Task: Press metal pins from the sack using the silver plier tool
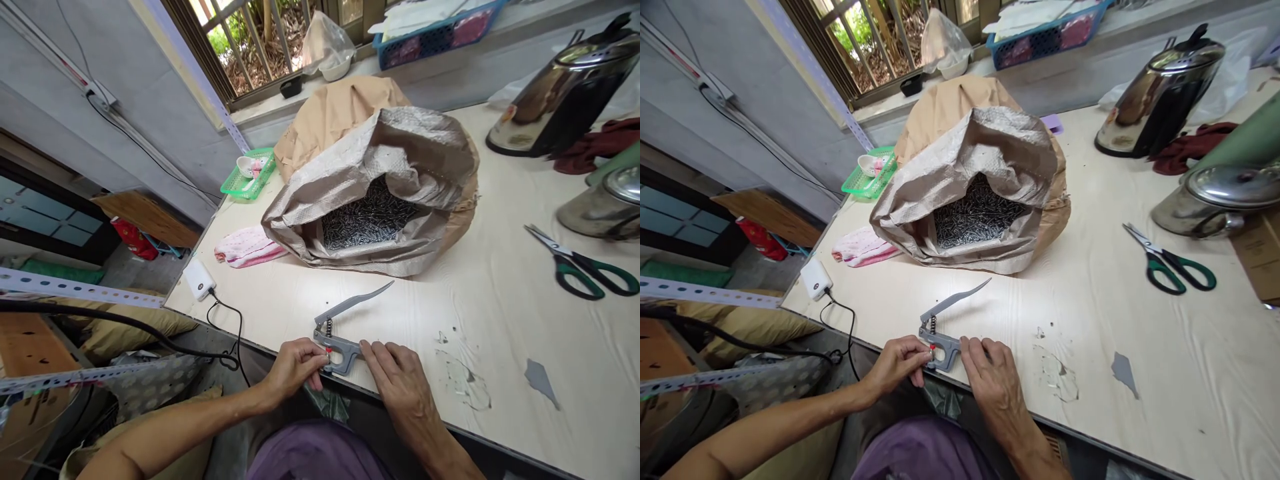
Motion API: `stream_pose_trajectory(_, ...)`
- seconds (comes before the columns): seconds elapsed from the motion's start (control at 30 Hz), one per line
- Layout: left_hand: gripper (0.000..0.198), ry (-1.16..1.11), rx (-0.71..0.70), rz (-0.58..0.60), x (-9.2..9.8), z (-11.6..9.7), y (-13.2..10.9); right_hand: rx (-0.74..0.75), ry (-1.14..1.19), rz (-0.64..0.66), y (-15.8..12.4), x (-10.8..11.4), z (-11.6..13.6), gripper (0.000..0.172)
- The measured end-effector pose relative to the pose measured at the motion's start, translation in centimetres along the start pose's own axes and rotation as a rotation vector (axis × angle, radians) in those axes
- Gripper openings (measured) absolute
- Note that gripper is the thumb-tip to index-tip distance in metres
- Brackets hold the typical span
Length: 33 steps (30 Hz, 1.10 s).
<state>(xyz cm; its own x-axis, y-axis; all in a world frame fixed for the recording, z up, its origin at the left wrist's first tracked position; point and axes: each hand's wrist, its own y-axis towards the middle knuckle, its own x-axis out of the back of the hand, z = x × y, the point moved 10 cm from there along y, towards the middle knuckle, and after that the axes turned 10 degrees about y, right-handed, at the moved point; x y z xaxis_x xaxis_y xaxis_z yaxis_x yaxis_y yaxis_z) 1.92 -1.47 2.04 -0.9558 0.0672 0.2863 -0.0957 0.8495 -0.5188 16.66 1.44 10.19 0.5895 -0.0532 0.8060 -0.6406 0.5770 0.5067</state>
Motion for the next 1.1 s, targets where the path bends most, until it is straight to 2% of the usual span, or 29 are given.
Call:
stream_pose_trajectory(0.1,0.045,0.028,-0.019,0.005,0.0,0.1,0.0,0.002,-0.027,-0.022,0.0,0.2,0.2,0.039)
stream_pose_trajectory(0.27,0.042,0.098,0.080,0.092,-0.6,0.5,0.4,-0.014,-0.009,-0.021,0.3,0.1,0.0,0.035)
stream_pose_trajectory(0.5,0.041,0.120,0.191,0.197,-1.0,0.6,1.0,-0.118,0.151,0.127,0.8,-1.1,-2.4,0.029)
stream_pose_trajectory(0.57,0.039,0.117,0.203,0.220,-1.0,0.7,1.1,-0.097,0.132,0.130,1.6,-1.0,-3.2,0.039)
stream_pose_trajectory(0.7,0.039,0.135,0.235,0.226,-0.9,1.0,1.5,-0.057,0.047,0.211,2.9,-2.2,-5.1,0.076)
stream_pose_trajectory(0.87,0.039,0.147,0.280,0.232,-1.0,1.2,1.7,-0.057,0.029,0.370,3.6,-4.5,-6.7,0.087)
stream_pose_trajectory(0.97,0.041,0.148,0.283,0.242,-1.2,1.2,1.8,-0.049,0.045,0.372,4.1,-4.2,-6.6,0.084)
stream_pose_trajectory(1.1,0.043,0.154,0.257,0.231,-1.2,1.2,1.8,-0.030,0.051,0.341,4.5,-3.0,-5.8,0.064)
